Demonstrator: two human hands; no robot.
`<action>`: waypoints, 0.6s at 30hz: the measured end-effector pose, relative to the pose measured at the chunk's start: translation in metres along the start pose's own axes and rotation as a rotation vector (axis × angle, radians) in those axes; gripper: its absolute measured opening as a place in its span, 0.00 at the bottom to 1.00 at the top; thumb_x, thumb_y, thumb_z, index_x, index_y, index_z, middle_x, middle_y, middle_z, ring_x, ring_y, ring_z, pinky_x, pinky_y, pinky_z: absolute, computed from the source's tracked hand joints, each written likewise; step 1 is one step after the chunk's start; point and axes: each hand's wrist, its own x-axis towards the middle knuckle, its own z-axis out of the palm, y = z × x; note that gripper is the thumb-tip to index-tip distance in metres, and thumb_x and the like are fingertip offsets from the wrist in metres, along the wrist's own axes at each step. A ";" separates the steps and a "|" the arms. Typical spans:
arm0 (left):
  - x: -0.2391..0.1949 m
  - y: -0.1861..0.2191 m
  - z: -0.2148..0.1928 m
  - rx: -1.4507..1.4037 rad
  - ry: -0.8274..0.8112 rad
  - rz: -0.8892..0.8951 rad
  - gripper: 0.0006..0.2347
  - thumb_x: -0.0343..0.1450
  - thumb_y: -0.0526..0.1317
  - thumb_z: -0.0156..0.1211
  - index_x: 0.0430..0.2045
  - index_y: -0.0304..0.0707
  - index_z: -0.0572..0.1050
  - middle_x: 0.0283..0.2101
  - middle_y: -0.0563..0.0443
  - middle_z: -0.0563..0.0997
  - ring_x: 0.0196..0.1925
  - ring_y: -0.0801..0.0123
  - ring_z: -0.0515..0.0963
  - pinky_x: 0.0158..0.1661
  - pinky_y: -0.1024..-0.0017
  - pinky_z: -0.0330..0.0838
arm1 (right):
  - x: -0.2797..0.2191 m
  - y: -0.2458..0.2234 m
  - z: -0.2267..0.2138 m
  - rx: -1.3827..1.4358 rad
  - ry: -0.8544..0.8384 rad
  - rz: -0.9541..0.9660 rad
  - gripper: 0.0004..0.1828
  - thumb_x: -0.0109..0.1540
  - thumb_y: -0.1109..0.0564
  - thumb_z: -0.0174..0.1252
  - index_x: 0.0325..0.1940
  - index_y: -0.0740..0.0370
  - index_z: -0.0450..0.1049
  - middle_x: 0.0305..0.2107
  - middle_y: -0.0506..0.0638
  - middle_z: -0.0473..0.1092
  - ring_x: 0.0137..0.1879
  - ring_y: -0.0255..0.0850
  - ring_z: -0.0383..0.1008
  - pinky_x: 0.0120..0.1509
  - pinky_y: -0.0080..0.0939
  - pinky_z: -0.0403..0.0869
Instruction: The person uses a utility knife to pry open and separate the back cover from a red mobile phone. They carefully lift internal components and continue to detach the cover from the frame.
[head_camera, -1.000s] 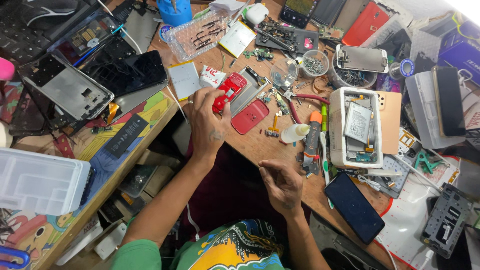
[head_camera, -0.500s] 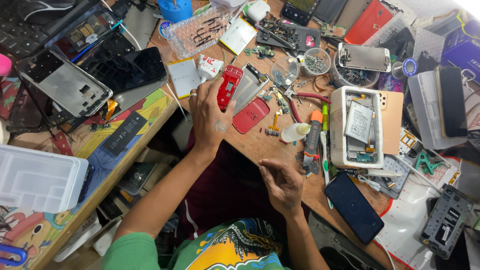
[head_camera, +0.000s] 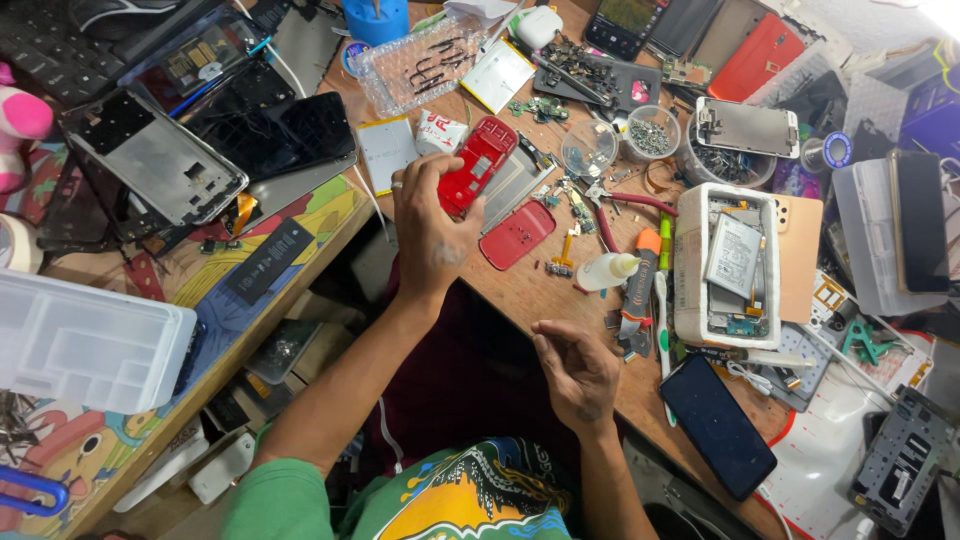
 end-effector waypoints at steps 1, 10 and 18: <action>-0.003 0.002 -0.004 -0.028 0.028 0.040 0.19 0.63 0.34 0.72 0.46 0.33 0.73 0.49 0.44 0.78 0.56 0.55 0.75 0.60 0.60 0.66 | -0.001 0.000 0.000 0.024 0.000 0.002 0.09 0.64 0.70 0.61 0.49 0.70 0.77 0.41 0.50 0.76 0.42 0.29 0.75 0.44 0.25 0.73; -0.051 0.023 -0.037 -0.922 -0.239 -0.621 0.16 0.77 0.48 0.56 0.43 0.30 0.79 0.31 0.55 0.79 0.30 0.78 0.73 0.35 0.78 0.72 | 0.012 -0.003 0.003 0.241 0.071 0.133 0.19 0.66 0.68 0.58 0.61 0.71 0.68 0.49 0.53 0.74 0.50 0.35 0.76 0.55 0.33 0.76; -0.061 0.029 -0.056 -0.785 -0.577 -0.660 0.18 0.73 0.51 0.61 0.39 0.30 0.82 0.23 0.56 0.76 0.24 0.81 0.68 0.25 0.80 0.62 | 0.036 -0.011 -0.002 0.619 -0.023 0.195 0.24 0.69 0.66 0.57 0.69 0.71 0.62 0.45 0.60 0.76 0.44 0.38 0.76 0.48 0.38 0.76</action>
